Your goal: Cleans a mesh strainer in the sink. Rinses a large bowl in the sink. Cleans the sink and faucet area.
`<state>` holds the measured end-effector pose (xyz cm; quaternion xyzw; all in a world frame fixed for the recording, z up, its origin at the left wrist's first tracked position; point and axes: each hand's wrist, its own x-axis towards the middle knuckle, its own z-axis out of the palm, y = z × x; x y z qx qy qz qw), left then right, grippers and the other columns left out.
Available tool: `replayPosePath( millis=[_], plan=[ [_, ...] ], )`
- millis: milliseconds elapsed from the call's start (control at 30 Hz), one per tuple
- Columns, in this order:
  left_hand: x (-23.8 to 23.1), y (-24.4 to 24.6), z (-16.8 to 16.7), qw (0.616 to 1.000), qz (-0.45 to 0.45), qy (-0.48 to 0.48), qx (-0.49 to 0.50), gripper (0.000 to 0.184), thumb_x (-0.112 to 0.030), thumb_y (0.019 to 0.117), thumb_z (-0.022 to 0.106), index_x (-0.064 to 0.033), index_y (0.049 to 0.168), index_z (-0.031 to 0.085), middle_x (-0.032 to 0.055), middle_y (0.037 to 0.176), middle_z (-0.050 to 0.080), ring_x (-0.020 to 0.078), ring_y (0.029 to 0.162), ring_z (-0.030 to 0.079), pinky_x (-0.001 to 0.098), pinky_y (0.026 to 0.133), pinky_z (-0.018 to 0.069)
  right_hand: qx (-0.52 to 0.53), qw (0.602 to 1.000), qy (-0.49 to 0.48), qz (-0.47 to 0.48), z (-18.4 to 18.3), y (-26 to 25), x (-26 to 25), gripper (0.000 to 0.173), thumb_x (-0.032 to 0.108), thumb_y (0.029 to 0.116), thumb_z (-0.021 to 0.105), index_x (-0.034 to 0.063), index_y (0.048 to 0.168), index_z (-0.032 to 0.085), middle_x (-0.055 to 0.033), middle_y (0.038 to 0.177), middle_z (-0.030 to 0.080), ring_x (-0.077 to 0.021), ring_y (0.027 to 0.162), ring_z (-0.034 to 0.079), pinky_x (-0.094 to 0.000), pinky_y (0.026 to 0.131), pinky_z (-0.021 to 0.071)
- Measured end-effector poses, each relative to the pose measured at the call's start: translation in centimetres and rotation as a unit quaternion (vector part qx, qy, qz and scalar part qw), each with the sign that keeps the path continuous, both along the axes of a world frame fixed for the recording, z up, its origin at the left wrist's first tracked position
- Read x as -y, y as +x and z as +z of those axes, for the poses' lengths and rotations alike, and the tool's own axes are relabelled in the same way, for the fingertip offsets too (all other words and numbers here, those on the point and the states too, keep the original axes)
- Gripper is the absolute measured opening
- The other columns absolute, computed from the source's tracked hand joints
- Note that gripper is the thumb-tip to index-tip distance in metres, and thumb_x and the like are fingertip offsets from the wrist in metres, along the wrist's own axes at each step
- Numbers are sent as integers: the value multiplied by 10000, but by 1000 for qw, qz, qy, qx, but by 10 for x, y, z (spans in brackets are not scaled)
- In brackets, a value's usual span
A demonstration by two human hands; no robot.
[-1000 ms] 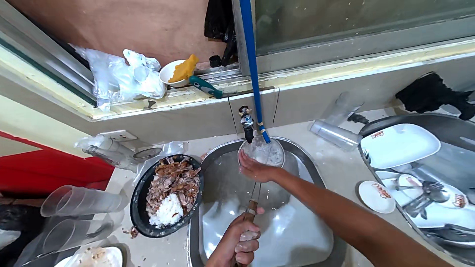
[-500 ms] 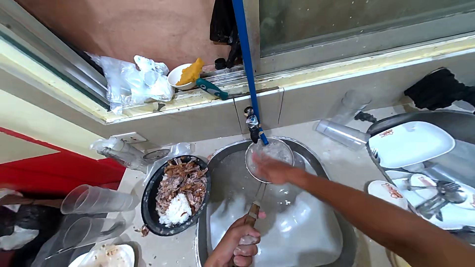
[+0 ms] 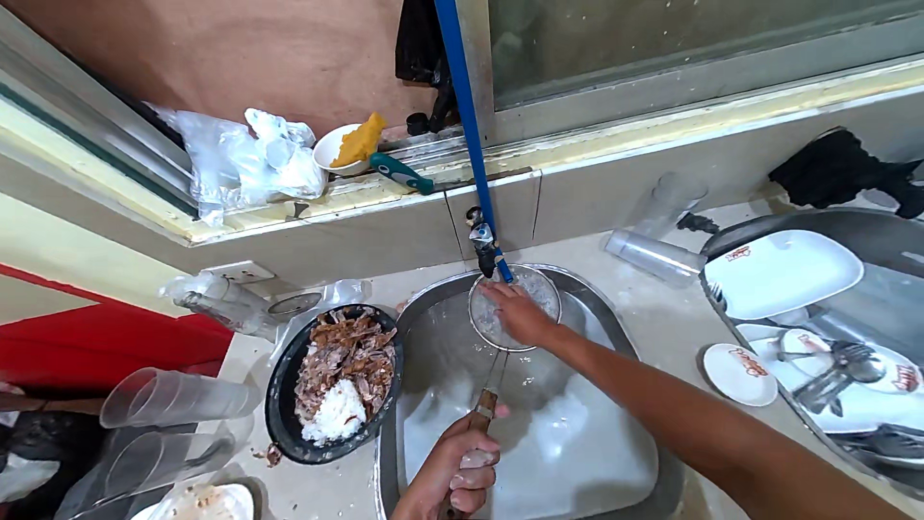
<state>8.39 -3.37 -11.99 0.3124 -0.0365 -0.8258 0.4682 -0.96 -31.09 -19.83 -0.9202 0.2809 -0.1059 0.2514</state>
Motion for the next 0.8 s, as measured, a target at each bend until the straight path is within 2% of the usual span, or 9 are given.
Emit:
replayPosePath(
  millis=[67, 133, 233, 333, 400, 533, 633, 733, 800],
  plan=[
    [0, 1, 3, 1000, 1, 2, -2, 477, -42, 962, 458, -163, 1423, 437, -49, 576, 429, 11, 356, 400, 148, 333, 377, 28, 999, 24, 6, -4, 1, 0, 493, 98, 983, 643, 141, 1468, 567, -126, 1433, 593, -337, 1310, 565, -522, 1114, 451],
    [0, 2, 5, 1000, -4, 6, -1, 477, -39, 966, 444, -167, 1424, 428, -54, 569, 412, 8, 351, 390, 146, 329, 372, 27, 999, 39, 15, -7, -1, 4, 425, 98, 978, 643, 114, 1402, 614, -131, 1384, 617, -315, 1289, 578, -501, 1120, 450],
    [1, 0, 3, 1000, -8, 3, -5, 485, -33, 965, 446, -167, 1431, 421, -54, 569, 414, 11, 353, 395, 149, 333, 377, 60, 996, 64, -10, -7, -3, 10, 513, 68, 950, 688, 88, 1445, 556, -157, 1432, 576, -327, 1329, 557, -511, 1133, 451],
    [1, -1, 4, 1000, -13, 2, 13, 488, -33, 963, 457, -167, 1431, 432, -54, 560, 408, 13, 352, 394, 155, 329, 377, 42, 998, 55, 2, -8, -4, 8, 572, 64, 946, 674, 163, 1493, 537, -108, 1463, 566, -300, 1325, 556, -514, 1123, 440],
    [0, 1, 4, 1000, -22, 0, 17, 483, -42, 968, 453, -182, 1429, 430, -45, 594, 432, 14, 361, 392, 154, 333, 376, 33, 998, 54, 13, -6, -3, 10, 551, 70, 935, 691, 148, 1461, 544, -106, 1458, 568, -305, 1318, 558, -530, 1117, 440],
    [4, 0, 7, 1000, -25, -2, 5, 468, -40, 968, 453, -181, 1414, 437, -61, 571, 400, 8, 352, 382, 149, 329, 371, 14, 998, 51, 18, -1, -2, 14, 499, 100, 943, 696, 128, 1424, 564, -103, 1442, 581, -306, 1312, 566, -526, 1119, 437],
    [4, 0, 8, 1000, -21, -1, 14, 465, -43, 965, 462, -174, 1412, 447, -55, 578, 416, 10, 354, 387, 151, 328, 372, 1, 999, 49, -1, 1, -2, 14, 446, 133, 931, 721, 113, 1356, 585, -127, 1404, 583, -344, 1278, 567, -549, 1081, 457],
    [4, 0, 7, 999, -22, 1, 28, 467, -47, 962, 468, -172, 1411, 444, -51, 585, 420, 15, 357, 386, 155, 329, 369, 19, 998, 58, -23, -1, -4, 11, 629, 152, 941, 728, 102, 1511, 467, -145, 1492, 529, -356, 1350, 529, -552, 1124, 440],
    [5, 0, 7, 999, -25, -2, 31, 465, -43, 962, 464, -168, 1410, 445, -50, 586, 415, 16, 358, 388, 155, 330, 373, 19, 998, 54, -13, -4, -3, 11, 645, 121, 944, 710, 128, 1537, 457, -128, 1507, 523, -333, 1358, 530, -540, 1135, 431]
  ],
)
